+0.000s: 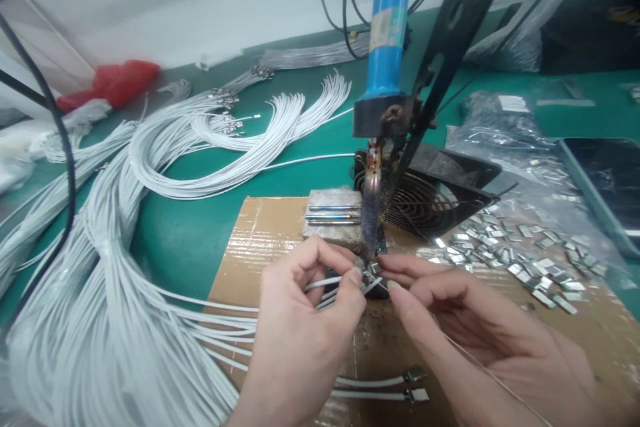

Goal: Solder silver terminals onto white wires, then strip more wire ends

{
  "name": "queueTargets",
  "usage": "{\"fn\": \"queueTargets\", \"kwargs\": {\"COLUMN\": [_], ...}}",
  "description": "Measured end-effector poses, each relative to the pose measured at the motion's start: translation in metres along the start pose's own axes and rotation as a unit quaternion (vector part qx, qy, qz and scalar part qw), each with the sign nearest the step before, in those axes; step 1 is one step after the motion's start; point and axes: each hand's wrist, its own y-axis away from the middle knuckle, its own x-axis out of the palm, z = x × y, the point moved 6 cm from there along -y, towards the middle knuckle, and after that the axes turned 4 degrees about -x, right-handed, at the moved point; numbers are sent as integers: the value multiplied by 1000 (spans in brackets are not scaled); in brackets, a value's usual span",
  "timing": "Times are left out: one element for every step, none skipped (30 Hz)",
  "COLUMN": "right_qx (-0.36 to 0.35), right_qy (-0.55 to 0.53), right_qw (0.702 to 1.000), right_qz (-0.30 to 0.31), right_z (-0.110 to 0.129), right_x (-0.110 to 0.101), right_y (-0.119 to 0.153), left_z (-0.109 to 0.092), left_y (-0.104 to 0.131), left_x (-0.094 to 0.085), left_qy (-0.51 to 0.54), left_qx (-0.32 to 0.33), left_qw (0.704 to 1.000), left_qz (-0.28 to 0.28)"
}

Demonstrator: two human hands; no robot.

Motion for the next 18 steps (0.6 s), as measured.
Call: {"fn": "queueTargets", "kwargs": {"right_qx": [1,5,8,11,14,16,19,19,21,21,25,30,35,44,52,56,59,57], "right_qy": [-3,-7,-14,-21,-25,-27,-27,-26,-25,-25,-26,-28,-29,-32,-36,-40,-45,-47], "right_qw": [1000,1000,1000,1000,1000,999,999,999,999,999,999,999,999,998,998,998,997,997], "right_qz": [1,2,5,6,6,7,7,6,7,6,5,6,9,11,13,17,22,24], "right_z": [0,-1,-2,-3,-4,-5,-7,-7,-8,-8,-9,-10,-11,-12,-13,-13,-14,-14], "right_x": [0,0,1,1,1,1,1,1,1,0,0,0,0,1,1,2,3,3], "right_y": [0,0,0,0,0,1,2,2,3,3,3,2,2,1,1,0,-1,-1], "left_z": [0,0,1,1,2,2,3,3,4,5,6,7,9,10,11,12,12,12], "left_y": [0,-1,-1,-1,-1,-1,0,0,1,2,2,3,4,5,6,7,8,9], "left_x": [0,0,0,0,0,0,1,1,1,1,0,0,-1,-1,-2,-2,-2,-2], "left_qy": [1,2,2,4,5,5,4,3,0,-3,-7,-13,-20,-28,-36,-43,-49,-52], "left_qx": [-2,-3,-4,-5,-7,-7,-7,-7,-8,-9,-9,-11,-13,-13,-13,-12,-9,-5], "left_qw": [1000,1000,1000,1000,1000,1000,1000,1000,1000,1000,1000,1000,1000,1000,999,999,999,998], "left_qz": [-1,-2,-2,0,2,7,12,14,14,12,9,3,-1,-1,0,6,13,21]}}
